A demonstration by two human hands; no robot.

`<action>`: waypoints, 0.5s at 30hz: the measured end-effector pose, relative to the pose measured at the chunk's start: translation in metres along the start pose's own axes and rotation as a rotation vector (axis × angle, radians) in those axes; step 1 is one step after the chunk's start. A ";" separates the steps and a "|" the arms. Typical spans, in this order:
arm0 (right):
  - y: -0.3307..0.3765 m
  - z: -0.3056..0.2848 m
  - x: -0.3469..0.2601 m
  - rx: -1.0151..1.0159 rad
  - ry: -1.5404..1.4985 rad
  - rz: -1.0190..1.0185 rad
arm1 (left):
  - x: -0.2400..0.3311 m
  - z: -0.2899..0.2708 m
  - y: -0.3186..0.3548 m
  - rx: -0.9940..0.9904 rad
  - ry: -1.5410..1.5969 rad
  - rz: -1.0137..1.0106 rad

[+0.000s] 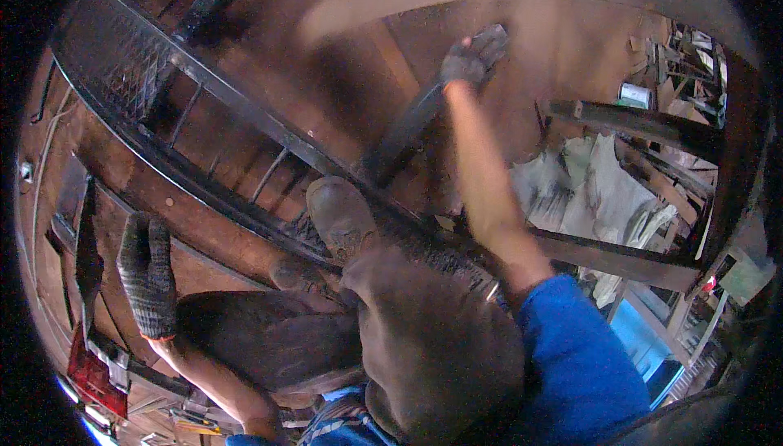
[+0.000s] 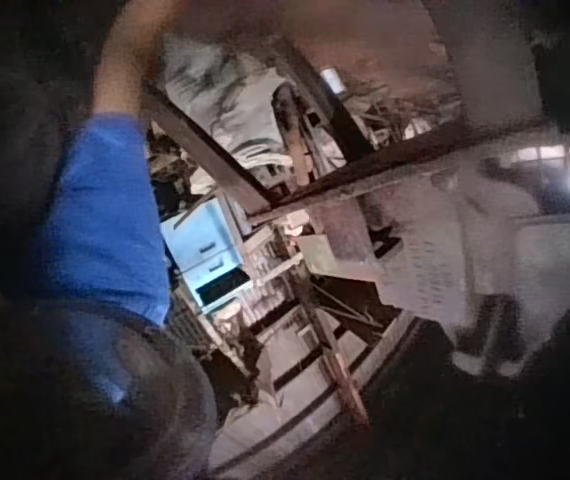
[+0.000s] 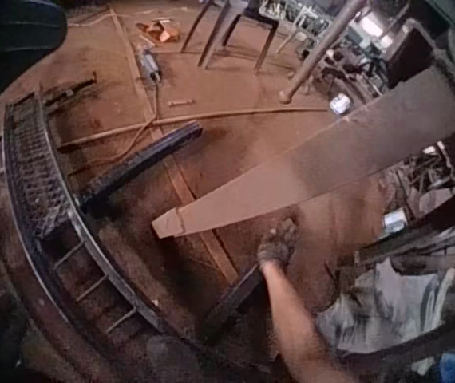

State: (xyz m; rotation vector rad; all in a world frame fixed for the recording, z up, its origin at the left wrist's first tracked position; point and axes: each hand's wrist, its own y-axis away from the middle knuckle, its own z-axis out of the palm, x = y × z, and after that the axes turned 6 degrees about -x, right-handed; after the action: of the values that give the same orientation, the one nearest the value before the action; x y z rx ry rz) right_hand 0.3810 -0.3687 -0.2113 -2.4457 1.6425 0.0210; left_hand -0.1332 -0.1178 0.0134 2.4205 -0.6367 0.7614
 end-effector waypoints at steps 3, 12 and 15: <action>-0.039 -0.008 0.024 -0.222 -0.059 0.121 | 0.009 0.003 -0.008 -0.074 -0.061 0.049; 0.020 -0.007 -0.012 -0.302 -0.309 0.140 | 0.022 0.005 -0.016 -0.025 -0.010 -0.135; -0.016 -0.008 0.026 -0.265 -0.095 -0.039 | 0.008 0.013 -0.032 -0.166 -0.147 -0.046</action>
State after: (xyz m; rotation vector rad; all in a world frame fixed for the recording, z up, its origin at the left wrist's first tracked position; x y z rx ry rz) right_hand 0.4047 -0.3885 -0.2046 -2.6193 1.6431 0.3661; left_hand -0.1045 -0.1036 -0.0019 2.3436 -0.6713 0.4948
